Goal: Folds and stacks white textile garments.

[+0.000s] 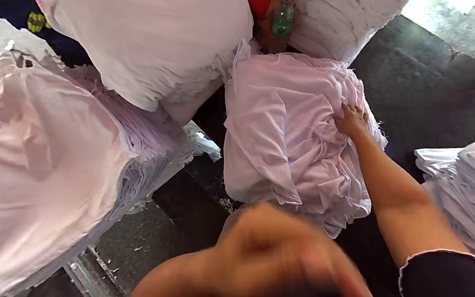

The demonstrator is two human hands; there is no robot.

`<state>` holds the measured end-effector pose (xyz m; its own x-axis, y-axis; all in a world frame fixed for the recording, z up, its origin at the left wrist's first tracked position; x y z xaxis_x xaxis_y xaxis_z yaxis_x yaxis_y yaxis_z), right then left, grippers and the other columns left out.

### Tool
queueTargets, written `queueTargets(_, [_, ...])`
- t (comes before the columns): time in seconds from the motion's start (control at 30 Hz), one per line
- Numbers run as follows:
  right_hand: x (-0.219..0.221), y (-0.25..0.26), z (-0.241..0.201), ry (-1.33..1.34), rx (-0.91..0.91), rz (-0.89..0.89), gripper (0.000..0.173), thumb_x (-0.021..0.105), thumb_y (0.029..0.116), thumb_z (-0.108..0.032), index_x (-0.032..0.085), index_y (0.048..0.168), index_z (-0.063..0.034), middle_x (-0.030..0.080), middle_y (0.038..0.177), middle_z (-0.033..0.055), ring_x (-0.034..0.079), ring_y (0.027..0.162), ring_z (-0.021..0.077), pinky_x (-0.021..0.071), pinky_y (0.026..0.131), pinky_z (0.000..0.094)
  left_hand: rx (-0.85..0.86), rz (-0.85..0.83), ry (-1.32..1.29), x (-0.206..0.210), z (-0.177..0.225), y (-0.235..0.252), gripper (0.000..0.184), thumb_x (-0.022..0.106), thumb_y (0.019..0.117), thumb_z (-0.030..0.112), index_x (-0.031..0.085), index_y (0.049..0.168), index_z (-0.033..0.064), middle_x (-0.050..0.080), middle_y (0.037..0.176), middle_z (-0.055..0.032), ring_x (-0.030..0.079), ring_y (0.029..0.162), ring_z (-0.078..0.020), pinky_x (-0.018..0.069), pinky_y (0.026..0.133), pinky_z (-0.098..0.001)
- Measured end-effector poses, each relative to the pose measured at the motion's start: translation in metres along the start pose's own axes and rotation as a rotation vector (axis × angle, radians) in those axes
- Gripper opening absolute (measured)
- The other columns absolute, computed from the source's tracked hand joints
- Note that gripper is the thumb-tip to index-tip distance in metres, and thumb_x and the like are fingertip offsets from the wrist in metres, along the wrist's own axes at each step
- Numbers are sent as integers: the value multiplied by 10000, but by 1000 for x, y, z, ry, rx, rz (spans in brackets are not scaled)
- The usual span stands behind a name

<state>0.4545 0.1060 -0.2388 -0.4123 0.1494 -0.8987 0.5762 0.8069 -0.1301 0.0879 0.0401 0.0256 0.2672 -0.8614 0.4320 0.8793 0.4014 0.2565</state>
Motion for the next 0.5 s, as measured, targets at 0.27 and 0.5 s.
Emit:
queueTargets(0.27, [26,-74,-49,67,-208,-204,528,664,913,-9,553,1429,5,629,1301,298,559,1252,508,323,1081,734,-934,501,328,-148,-240,-86,474,540,1075,260,476,1419,-60,569,1373,-240,601,1218,-293,502,1015,-443])
queueTargets(0.5, [-76,-182,73,-7,56,5,160,563,965,115,722,969,92,686,1075,299,647,1057,493,468,953,681,-757,722,173,-175,-253,-68,222,614,1025,120,609,1140,-69,647,944,-113,618,790,-120,532,741,-276])
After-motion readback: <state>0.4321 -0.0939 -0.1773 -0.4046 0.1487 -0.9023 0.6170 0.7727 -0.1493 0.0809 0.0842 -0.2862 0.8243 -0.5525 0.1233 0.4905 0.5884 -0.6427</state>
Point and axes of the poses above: each hand's wrist, its own y-axis towards the middle knuckle, its own x-axis out of the palm, z = x × y, the point moved 10 cm from there along y, towards the middle knuckle
